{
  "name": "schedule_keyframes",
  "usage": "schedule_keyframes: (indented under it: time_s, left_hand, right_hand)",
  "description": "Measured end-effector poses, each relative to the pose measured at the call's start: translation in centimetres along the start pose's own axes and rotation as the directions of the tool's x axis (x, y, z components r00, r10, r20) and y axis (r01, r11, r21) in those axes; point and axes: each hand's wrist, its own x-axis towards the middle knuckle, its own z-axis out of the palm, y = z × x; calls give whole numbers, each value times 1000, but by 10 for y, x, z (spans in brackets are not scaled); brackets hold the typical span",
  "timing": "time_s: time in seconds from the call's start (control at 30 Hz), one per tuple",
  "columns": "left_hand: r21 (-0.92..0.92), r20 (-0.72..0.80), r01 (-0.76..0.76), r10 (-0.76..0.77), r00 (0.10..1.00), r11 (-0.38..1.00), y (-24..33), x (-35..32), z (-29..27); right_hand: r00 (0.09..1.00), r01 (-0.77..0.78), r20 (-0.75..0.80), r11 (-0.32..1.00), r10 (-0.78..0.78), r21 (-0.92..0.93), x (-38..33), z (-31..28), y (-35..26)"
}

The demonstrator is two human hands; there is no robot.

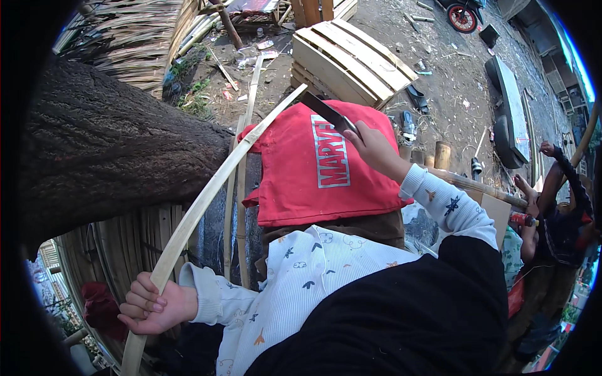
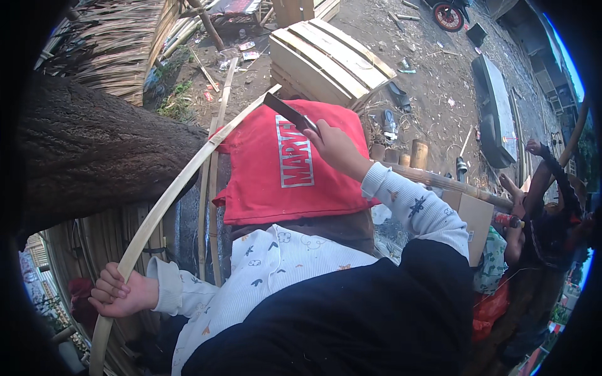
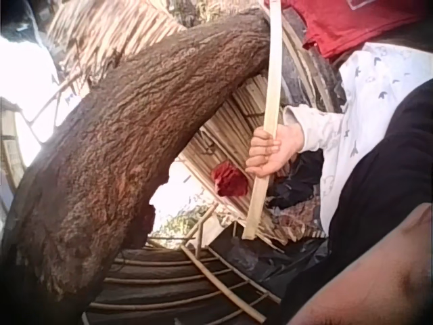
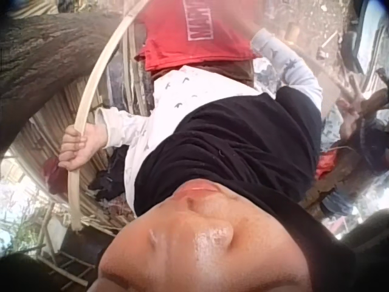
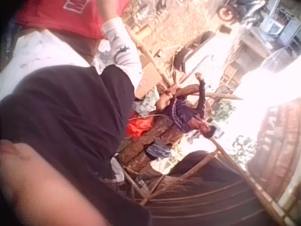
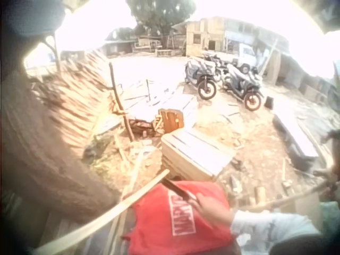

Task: The person shapes and smooths bamboo strips by scraping and shaving them with a knife.

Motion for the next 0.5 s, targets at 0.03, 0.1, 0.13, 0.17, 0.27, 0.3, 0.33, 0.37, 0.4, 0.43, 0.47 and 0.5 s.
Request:
schedule_keyframes:
  time_s: [0.03,0.1,0.13,0.17,0.27,0.3,0.33,0.37,0.4,0.43,0.47,0.5]
  left_hand:
    - [7,0,23,-23,1000,1000,1,-1,-1]
    - [-9,11,15,-15,1000,1000,0,0,-2]
    - [7,0,15,-15,1000,1000,1,2,-2]
    - [24,-11,15,-15,1000,1000,2,3,-2]
    - [29,-38,-8,9,999,1000,1,4,3]
    - [25,-36,-6,7,999,1000,1,4,2]
    - [28,-17,0,1,1000,1000,1,4,0]
    - [30,2,6,-6,1000,1000,0,3,-1]
    - [30,3,6,-6,1000,1000,-2,4,-3]
    - [39,-11,10,-10,1000,999,-2,4,-5]
    - [45,-25,16,-15,1000,999,-3,2,-6]
    - [51,-28,16,-15,999,999,-3,1,-6]
  right_hand:
    - [1000,5,-4,1000,-5,3,2,5,-6]
    - [993,115,30,993,-114,-15,1,14,-16]
    - [977,214,30,974,-213,-70,-1,21,-13]
    - [977,212,27,975,-210,-67,2,19,-7]
    - [996,-60,-78,946,37,-319,25,8,16]
    - [996,-64,-82,946,40,-319,27,9,27]
    - [982,-118,-175,943,65,-312,29,9,27]
    - [960,-172,-266,938,91,-301,31,9,27]
    - [963,-161,-258,929,74,-334,27,12,27]
    - [966,-155,-250,930,72,-334,21,16,13]
    - [984,-97,-175,949,45,-301,14,19,2]
    - [995,-40,-99,964,14,-263,8,22,-7]
